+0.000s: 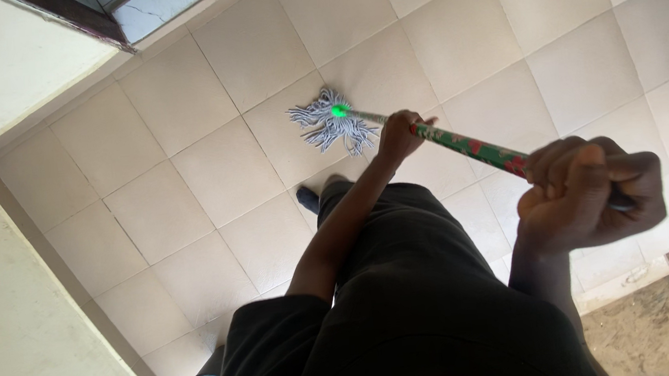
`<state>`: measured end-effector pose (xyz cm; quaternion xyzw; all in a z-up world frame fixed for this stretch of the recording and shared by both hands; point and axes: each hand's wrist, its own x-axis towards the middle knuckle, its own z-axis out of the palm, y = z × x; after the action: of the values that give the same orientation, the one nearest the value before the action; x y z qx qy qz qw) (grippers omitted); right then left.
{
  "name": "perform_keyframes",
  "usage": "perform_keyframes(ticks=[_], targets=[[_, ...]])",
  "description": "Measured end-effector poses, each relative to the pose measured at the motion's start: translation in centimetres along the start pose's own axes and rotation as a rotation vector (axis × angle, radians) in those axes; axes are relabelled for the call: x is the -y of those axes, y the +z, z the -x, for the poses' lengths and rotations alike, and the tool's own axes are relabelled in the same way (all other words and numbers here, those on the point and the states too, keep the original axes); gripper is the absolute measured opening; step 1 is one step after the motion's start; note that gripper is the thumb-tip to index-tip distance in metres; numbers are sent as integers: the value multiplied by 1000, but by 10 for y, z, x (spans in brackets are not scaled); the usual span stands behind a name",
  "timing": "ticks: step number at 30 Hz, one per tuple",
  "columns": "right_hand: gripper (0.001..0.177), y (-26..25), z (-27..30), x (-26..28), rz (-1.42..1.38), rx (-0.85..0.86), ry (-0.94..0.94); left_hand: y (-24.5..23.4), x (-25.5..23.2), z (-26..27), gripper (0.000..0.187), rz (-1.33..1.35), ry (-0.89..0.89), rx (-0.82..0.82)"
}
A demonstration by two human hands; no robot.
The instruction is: The person mops a tiled floor with a mop and then places the mop into a bucket of water.
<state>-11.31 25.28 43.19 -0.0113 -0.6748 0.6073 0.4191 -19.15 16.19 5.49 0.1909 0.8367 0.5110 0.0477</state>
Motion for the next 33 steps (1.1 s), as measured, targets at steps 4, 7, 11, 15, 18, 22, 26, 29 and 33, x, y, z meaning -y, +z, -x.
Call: perform_keyframes(ticks=[4, 7, 11, 15, 18, 22, 26, 29, 33], targets=[[29, -25, 8, -8, -103, 36, -38, 39, 1, -34, 37, -7, -106, 184], [31, -28, 19, -6, -2, 104, -56, 63, 8, -46, 33, 31, -28, 203], [28, -22, 13, -10, 155, 203, -112, 78, 11, -81, 32, 74, 26, 339], [30, -23, 1, -28, 290, 299, -300, 64, -11, -104, 53, -98, -5, 498], [34, -21, -9, -37, 254, 206, -334, 48, -29, -113, 63, -155, -14, 568], [35, -24, -28, -54, 157, 98, -324, 30, -34, -125, 63, -246, -32, 569], [34, -32, -48, -74, 86, 50, -288, 10, -13, -125, 32, -279, -17, 545], [34, -33, -54, -82, 125, 5, -155, -2, 4, -121, 22, -341, -81, 546], [37, -24, -60, -87, 84, 2, -74, -2, 18, -127, 39, -292, -206, 565]])
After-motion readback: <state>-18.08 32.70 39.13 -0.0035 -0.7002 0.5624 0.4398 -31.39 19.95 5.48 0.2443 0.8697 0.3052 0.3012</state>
